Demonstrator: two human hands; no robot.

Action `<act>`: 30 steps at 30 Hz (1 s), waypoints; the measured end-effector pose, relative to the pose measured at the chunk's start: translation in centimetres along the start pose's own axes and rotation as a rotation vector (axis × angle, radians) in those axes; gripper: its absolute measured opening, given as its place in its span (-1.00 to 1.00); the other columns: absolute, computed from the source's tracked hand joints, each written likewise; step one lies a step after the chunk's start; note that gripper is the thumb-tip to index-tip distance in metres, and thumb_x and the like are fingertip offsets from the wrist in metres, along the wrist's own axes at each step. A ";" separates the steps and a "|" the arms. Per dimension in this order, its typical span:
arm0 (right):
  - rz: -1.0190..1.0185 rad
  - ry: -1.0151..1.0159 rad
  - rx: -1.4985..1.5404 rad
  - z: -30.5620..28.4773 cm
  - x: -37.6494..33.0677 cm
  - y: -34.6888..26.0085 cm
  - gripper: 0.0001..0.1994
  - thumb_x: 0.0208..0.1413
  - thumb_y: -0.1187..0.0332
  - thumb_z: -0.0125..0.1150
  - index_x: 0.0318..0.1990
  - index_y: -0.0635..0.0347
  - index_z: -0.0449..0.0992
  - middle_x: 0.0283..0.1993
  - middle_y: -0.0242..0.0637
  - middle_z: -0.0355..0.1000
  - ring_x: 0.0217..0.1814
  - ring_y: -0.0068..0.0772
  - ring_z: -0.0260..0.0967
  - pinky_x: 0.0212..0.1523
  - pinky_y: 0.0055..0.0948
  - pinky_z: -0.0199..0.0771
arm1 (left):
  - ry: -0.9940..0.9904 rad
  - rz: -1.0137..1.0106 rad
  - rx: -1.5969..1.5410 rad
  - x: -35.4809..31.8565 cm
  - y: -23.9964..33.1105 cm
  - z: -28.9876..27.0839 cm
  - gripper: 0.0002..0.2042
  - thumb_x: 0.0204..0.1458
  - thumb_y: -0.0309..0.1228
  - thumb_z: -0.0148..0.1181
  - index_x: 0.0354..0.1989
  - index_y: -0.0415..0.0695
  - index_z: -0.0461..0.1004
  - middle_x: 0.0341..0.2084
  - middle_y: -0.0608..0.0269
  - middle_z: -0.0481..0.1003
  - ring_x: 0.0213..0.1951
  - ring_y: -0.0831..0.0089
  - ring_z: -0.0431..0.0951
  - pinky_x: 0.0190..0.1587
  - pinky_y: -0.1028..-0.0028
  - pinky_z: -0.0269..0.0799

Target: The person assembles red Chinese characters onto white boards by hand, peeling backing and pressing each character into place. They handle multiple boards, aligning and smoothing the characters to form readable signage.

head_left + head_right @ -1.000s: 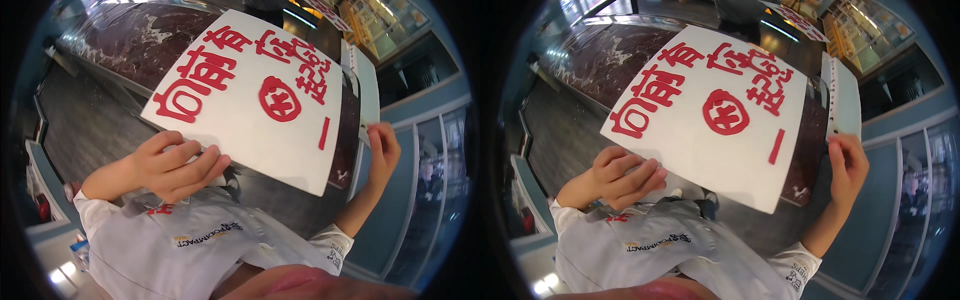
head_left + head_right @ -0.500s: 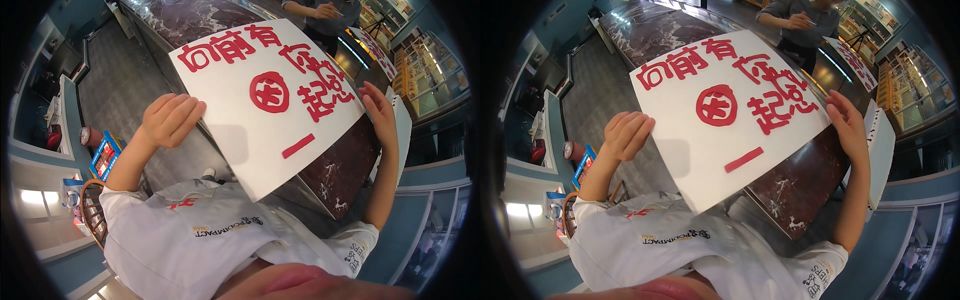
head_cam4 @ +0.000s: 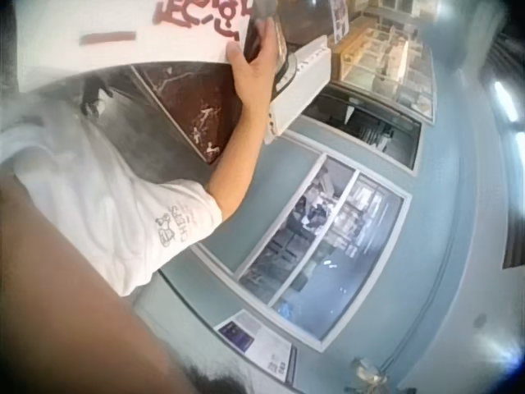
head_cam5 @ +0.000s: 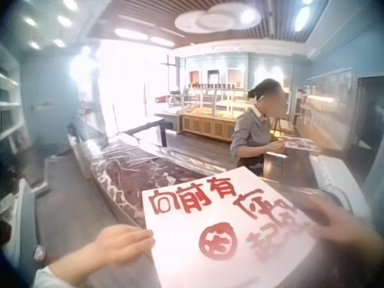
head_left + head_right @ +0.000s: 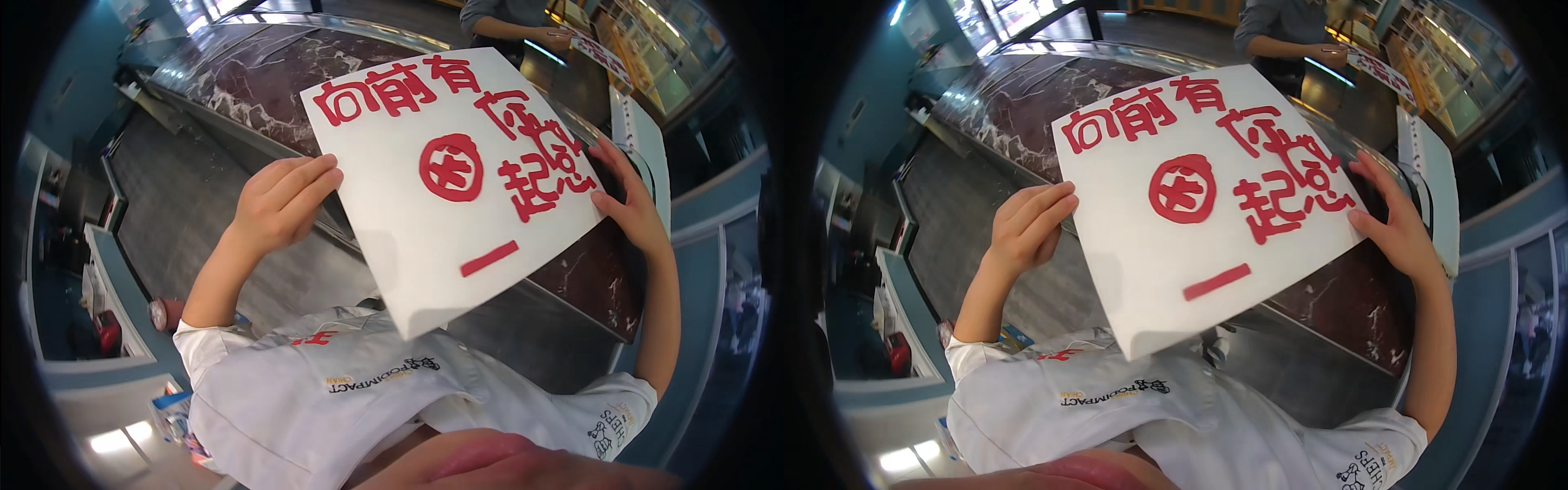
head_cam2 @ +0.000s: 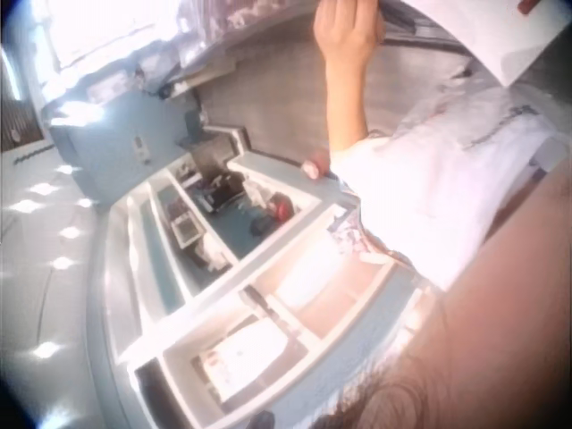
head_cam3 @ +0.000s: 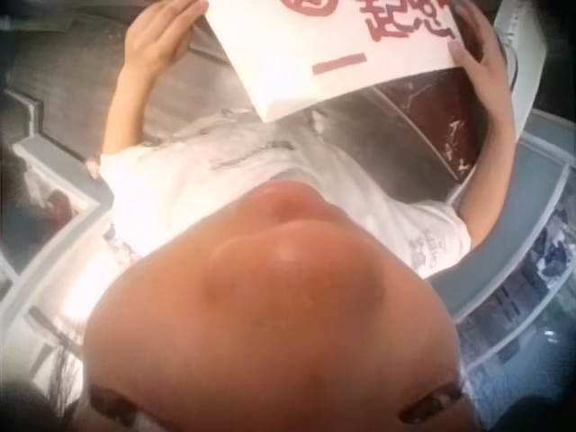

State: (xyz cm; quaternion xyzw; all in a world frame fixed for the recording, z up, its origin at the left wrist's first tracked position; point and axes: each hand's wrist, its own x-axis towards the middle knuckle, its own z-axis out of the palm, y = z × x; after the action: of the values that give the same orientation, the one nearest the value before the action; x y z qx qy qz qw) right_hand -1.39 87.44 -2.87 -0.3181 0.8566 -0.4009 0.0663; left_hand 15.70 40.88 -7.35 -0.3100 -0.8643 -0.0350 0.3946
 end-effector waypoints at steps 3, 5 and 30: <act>0.117 0.052 0.016 1.5 -1.3 -1.9 -0.17 0.09 0.31 0.31 0.51 0.14 0.04 0.45 -0.09 0.22 0.55 -0.20 0.04 0.53 -0.24 -0.12 | -0.071 -0.051 -0.071 0.4 -1.5 -0.9 -0.61 -0.22 -0.71 0.14 -0.12 -0.31 0.58 -0.11 -0.05 0.61 -0.12 0.04 0.63 -0.05 0.25 0.56; 0.164 0.088 -0.028 2.2 -1.6 -2.9 -0.18 0.09 0.29 0.32 0.50 0.12 0.07 0.36 -0.17 0.29 0.42 -0.24 0.17 0.48 -0.27 -0.01 | -0.114 -0.109 -0.141 0.3 -1.6 -1.3 -0.64 -0.12 -0.66 0.19 -0.07 -0.32 0.57 -0.05 -0.08 0.59 0.00 -0.04 0.60 0.09 0.21 0.50; 0.460 0.195 0.328 3.7 -8.1 -9.6 -0.48 0.13 0.46 0.32 0.26 0.28 0.40 -0.06 -0.31 0.48 -0.14 -0.64 0.41 -0.12 -0.63 0.42 | -0.446 -0.218 -0.470 9.1 -6.7 2.3 -0.51 0.12 -0.28 0.30 0.19 -0.26 0.45 0.13 -0.05 0.51 0.15 -0.01 0.53 0.19 0.24 0.39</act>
State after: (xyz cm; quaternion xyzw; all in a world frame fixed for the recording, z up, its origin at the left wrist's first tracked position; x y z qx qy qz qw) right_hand 11.06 85.34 0.48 -0.0605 0.8324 -0.5369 0.1232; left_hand 5.93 40.77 -1.28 -0.2985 -0.9256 -0.2064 0.1075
